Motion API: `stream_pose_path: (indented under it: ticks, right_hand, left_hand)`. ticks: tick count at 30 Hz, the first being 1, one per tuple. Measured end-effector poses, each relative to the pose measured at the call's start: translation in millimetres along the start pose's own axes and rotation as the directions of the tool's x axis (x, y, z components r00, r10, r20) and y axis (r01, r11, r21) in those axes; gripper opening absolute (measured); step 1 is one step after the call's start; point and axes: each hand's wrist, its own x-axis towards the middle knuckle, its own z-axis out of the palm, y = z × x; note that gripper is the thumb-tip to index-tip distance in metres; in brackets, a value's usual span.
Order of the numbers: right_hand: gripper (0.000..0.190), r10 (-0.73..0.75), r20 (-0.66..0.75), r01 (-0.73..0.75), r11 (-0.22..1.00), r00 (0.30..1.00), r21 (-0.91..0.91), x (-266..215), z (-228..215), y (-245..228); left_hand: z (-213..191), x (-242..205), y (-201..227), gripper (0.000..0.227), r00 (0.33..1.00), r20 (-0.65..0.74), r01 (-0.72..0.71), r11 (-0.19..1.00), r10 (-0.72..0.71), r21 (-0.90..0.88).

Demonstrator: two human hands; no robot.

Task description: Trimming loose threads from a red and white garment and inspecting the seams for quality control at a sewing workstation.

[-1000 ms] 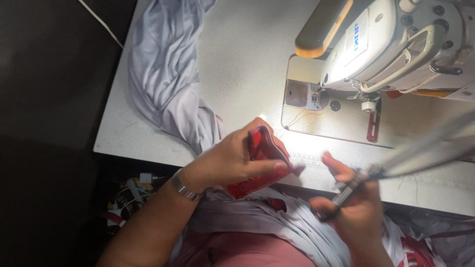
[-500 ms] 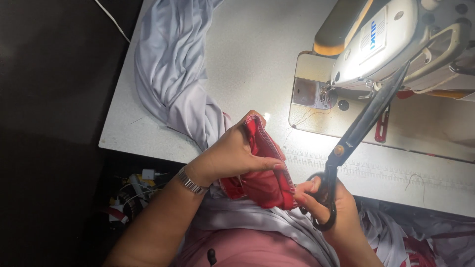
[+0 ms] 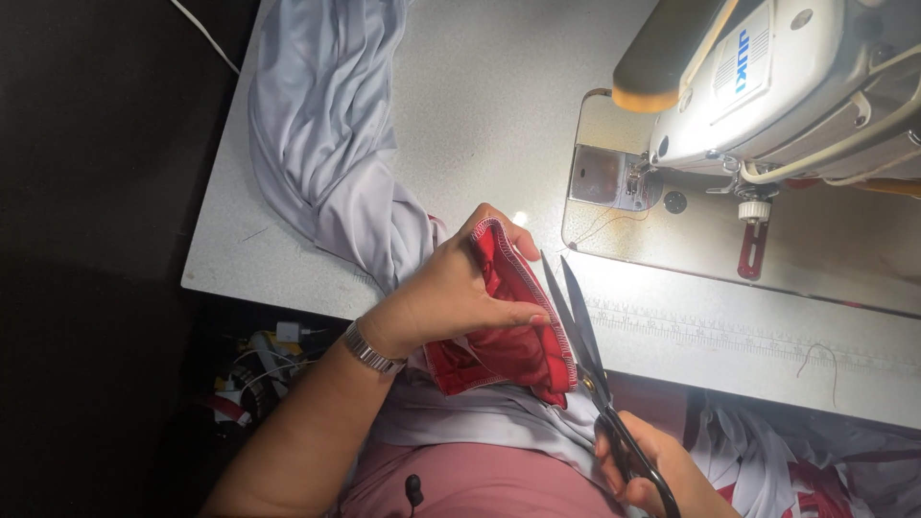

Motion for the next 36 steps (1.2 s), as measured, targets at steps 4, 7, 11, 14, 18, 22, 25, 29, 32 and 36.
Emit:
stream_pose_path:
  ticks: [4, 7, 11, 14, 18, 22, 25, 29, 32, 36]
  right_hand:
    - [0.077, -0.042, 0.011, 0.041, 0.998, 0.999, 0.051, 2, 4, -5]
    - [0.083, -0.013, -0.017, 0.014, 0.999, 1.0, 0.035, 3, 7, -8]
    - [0.084, -0.007, -0.039, 0.006, 0.999, 0.999, -0.043, 7, 9, -10]
    - [0.081, -0.034, -0.011, 0.035, 0.999, 0.999, 0.03, 9, 12, -7]
    - [0.087, -0.034, -0.026, 0.035, 0.998, 0.999, 0.053, 13, 15, -7]
    - [0.082, -0.004, -0.046, 0.005, 1.0, 0.999, 0.03, 11, 17, -13]
    - [0.079, 0.0, -0.04, 0.003, 0.998, 0.999, 0.061, 11, 20, -18]
    - [0.079, -0.021, -0.023, 0.023, 0.995, 1.0, 0.096, 11, 20, -16]
    - [0.079, -0.019, -0.037, 0.022, 0.995, 0.999, 0.095, 12, 19, -11]
    - [0.08, -0.041, -0.058, 0.043, 0.998, 0.998, 0.039, 12, 18, -9]
  left_hand:
    - [-2, 1, -6, 0.052, 0.999, 0.052, 0.008, 0.999, -0.01, 0.041]
    - [-1, 7, -24, 0.047, 0.988, 0.072, -0.148, 0.978, 0.138, 0.151]
    - [-4, 4, -18, 0.045, 0.995, 0.069, -0.082, 0.988, 0.074, 0.131]
    - [-3, 4, -18, 0.044, 0.993, 0.066, -0.1, 0.994, 0.096, 0.054]
    - [-2, 4, -17, 0.045, 0.994, 0.067, -0.088, 0.996, 0.085, 0.033]
    - [-2, 4, -15, 0.042, 0.994, 0.084, -0.067, 0.998, 0.066, 0.004]
    - [-2, 4, -14, 0.042, 0.995, 0.078, -0.061, 0.998, 0.06, 0.016]
    - [-2, 4, -15, 0.041, 0.994, 0.079, -0.076, 0.997, 0.075, 0.008]
    - [-3, 4, -13, 0.04, 0.994, 0.076, -0.083, 0.996, 0.081, 0.032]
    - [-3, 5, -14, 0.043, 0.989, 0.081, -0.124, 0.992, 0.121, 0.025]
